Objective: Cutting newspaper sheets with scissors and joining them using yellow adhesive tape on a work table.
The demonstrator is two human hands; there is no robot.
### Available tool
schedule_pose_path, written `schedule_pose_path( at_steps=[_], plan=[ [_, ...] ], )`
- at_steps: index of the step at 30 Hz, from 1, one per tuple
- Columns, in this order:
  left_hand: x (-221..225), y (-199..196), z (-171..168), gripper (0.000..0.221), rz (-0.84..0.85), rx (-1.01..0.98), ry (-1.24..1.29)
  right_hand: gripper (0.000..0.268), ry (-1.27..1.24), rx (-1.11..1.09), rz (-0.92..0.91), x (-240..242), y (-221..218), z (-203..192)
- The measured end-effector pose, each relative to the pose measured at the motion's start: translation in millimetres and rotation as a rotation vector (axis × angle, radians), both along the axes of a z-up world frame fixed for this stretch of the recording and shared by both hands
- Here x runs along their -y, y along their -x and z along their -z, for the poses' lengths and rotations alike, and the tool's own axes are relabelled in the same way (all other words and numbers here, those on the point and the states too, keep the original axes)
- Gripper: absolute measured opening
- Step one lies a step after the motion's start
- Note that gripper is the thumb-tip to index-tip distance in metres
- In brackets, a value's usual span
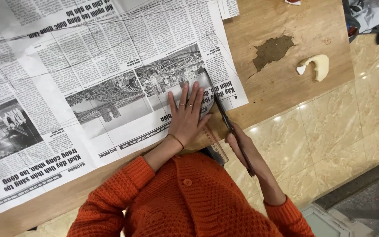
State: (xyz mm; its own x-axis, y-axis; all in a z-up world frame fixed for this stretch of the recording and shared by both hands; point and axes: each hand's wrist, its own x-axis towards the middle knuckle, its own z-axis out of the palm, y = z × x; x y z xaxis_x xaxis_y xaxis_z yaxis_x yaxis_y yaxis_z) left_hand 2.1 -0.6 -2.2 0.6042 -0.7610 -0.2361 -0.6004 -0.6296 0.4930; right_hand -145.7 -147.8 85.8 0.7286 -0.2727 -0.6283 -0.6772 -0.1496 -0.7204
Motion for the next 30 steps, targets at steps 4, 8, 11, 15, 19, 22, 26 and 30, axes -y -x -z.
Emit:
schedule_pose_path(
  at_steps=[4,8,11,15,19,22,26,30],
  plan=[
    [0,0,-2,0.079,0.01,0.001,-0.028,0.067,0.053,-0.006,-0.02,-8,-31,-26],
    [-2,0,1,0.073,0.011,0.035,0.015,0.058,-0.025,0.054,0.037,-6,-24,-10],
    [-3,0,6,0.07,0.022,0.056,0.04,0.057,-0.074,0.093,0.065,-7,-29,-9],
    [-3,0,3,0.066,0.049,0.093,0.016,0.062,-0.051,0.138,0.051,0,-34,8],
    [-6,1,5,0.064,0.045,0.133,0.092,0.064,0.008,0.144,-0.007,0,-56,-5],
    [-6,3,11,0.062,0.02,0.178,0.134,0.063,-0.005,0.169,-0.003,-1,-62,-4],
    [-7,0,7,0.063,0.024,0.176,0.132,0.059,-0.03,0.217,0.005,-1,-65,-1],
    [-8,-4,-4,0.066,0.077,0.076,0.034,0.056,-0.044,0.241,0.008,3,-55,17]
  ],
)
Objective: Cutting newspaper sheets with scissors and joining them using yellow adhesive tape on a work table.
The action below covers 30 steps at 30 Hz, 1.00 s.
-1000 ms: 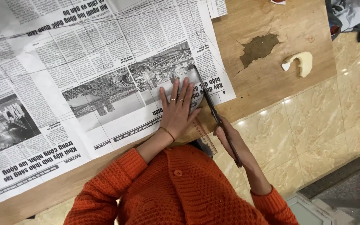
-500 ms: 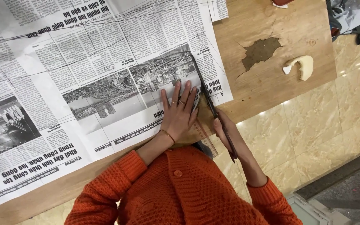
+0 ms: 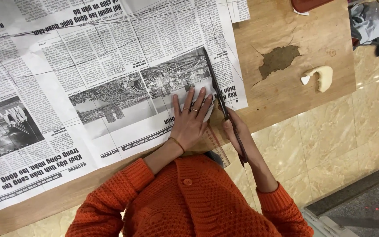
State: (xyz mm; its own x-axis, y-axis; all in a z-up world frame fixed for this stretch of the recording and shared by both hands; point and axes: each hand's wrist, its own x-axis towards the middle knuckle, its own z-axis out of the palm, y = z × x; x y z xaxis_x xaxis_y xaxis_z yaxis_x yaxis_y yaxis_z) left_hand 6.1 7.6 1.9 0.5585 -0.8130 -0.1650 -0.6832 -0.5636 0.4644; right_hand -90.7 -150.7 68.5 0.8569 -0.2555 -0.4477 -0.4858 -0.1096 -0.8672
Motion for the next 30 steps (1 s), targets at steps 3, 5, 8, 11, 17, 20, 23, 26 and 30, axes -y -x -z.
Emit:
schedule_pose_path(
  at_steps=[3,5,8,11,17,20,23,26,30],
  plan=[
    [-1,0,-2,0.066,0.002,-0.007,-0.012,0.057,-0.021,0.032,-0.02,3,-6,4],
    [0,0,-1,0.066,-0.017,-0.012,0.004,0.055,-0.002,0.043,-0.033,0,-16,-9],
    [1,4,11,0.064,-0.054,0.021,0.07,0.051,-0.011,0.06,-0.029,-3,-16,-8],
    [2,9,27,0.064,-0.108,0.104,0.18,0.049,-0.045,0.087,-0.018,-4,-12,-11],
    [1,13,33,0.068,-0.175,0.21,0.373,0.081,-0.163,0.11,-0.011,1,26,-34],
    [-2,9,7,0.081,-0.181,0.033,0.362,0.097,-0.105,0.113,0.024,15,51,-49],
    [1,15,-5,0.089,-0.201,-0.089,0.423,0.085,-0.014,0.153,0.043,40,72,-46],
    [8,19,-65,0.084,-0.343,-0.428,0.58,0.058,-0.048,0.146,-0.006,71,72,-45],
    [42,42,-64,0.076,-0.817,-1.329,0.987,0.072,0.006,0.015,-0.285,125,27,-67]
  ],
)
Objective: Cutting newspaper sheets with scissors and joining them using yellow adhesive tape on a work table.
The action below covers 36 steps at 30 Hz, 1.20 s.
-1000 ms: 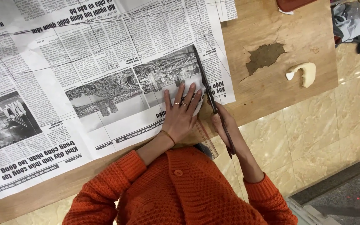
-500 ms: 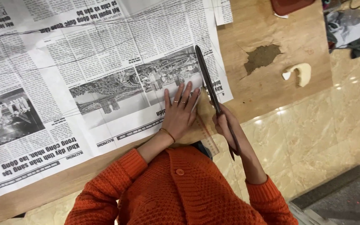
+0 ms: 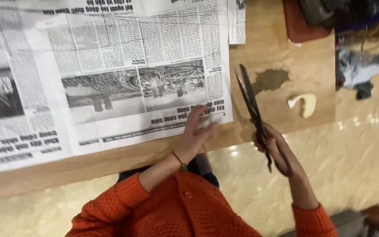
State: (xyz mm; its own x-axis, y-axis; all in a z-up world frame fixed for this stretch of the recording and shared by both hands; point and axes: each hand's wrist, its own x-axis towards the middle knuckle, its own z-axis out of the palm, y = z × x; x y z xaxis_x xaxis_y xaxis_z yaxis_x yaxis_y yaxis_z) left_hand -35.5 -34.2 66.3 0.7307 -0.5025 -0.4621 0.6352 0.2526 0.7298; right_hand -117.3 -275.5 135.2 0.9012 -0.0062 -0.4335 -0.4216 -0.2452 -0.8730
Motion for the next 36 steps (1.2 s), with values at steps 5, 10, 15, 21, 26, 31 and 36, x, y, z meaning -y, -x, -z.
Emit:
schedule_pose_path(
  at_steps=[5,10,15,21,26,31,36],
  plan=[
    [38,-3,-6,0.072,-0.089,0.229,-0.303,0.076,0.23,-0.041,-0.359,121,-66,6],
    [84,16,44,0.073,0.016,1.05,-1.14,0.07,0.375,-0.269,-0.585,186,-141,0],
    [99,11,87,0.107,0.3,1.095,-1.559,0.062,0.616,-0.306,-0.889,192,-211,-3],
    [81,21,81,0.095,0.238,1.145,-1.413,0.071,0.641,-0.392,-1.059,213,-257,0],
    [77,25,74,0.1,0.172,1.188,-1.361,0.073,0.533,-0.474,-1.06,191,-262,13],
    [76,25,68,0.102,0.163,1.199,-1.327,0.074,0.56,-0.387,-1.13,179,-272,26],
    [75,27,71,0.103,0.184,1.185,-1.336,0.082,0.583,-0.405,-1.142,153,-279,13]
  ],
)
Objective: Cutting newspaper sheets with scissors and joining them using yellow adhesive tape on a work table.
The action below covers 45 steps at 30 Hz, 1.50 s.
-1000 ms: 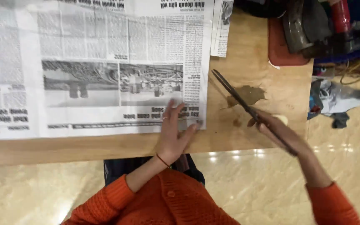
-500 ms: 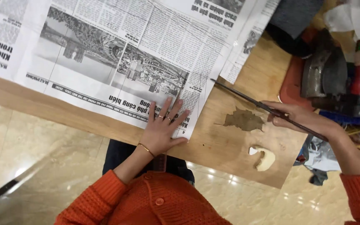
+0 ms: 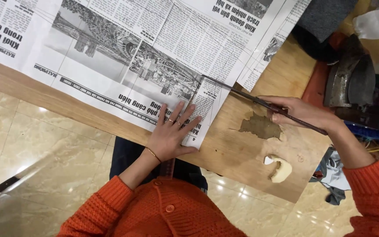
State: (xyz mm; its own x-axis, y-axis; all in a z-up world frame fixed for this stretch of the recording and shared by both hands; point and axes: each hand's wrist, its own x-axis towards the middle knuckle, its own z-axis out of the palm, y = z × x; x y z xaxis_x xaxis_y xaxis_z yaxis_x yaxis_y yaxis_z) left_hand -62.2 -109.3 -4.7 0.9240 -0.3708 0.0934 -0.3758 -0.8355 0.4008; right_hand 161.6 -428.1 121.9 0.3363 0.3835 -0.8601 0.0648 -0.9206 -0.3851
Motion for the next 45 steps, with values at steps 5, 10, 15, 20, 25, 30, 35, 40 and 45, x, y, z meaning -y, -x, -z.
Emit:
schedule_pose_path(
  at_steps=[5,10,15,20,25,30,35,40,45],
  plan=[
    [0,0,3,0.103,0.0,-0.023,0.001,0.074,0.006,0.003,0.064,-4,-1,3],
    [2,1,8,0.104,0.004,-0.035,-0.007,0.07,-0.036,0.001,0.171,2,1,8],
    [7,4,19,0.095,-0.045,-0.016,-0.015,0.09,0.084,0.112,0.057,39,22,12],
    [9,4,3,0.063,-0.069,0.143,0.118,0.085,0.073,0.195,0.481,33,76,-12],
    [16,-2,-40,0.04,-0.252,0.117,0.679,0.077,-0.062,0.556,0.515,44,117,35],
    [-9,-2,-46,0.047,-0.588,-0.556,1.757,0.086,-0.05,0.906,0.365,54,113,103],
    [-93,0,-88,0.046,-0.56,-0.583,1.841,0.075,0.012,0.883,0.249,13,118,76],
    [-187,14,-71,0.047,-0.602,-0.28,1.8,0.077,0.187,0.99,0.129,9,120,80],
    [-324,43,-107,0.044,-0.597,-0.004,1.366,0.059,-0.284,1.122,0.304,-146,144,57]
  ],
)
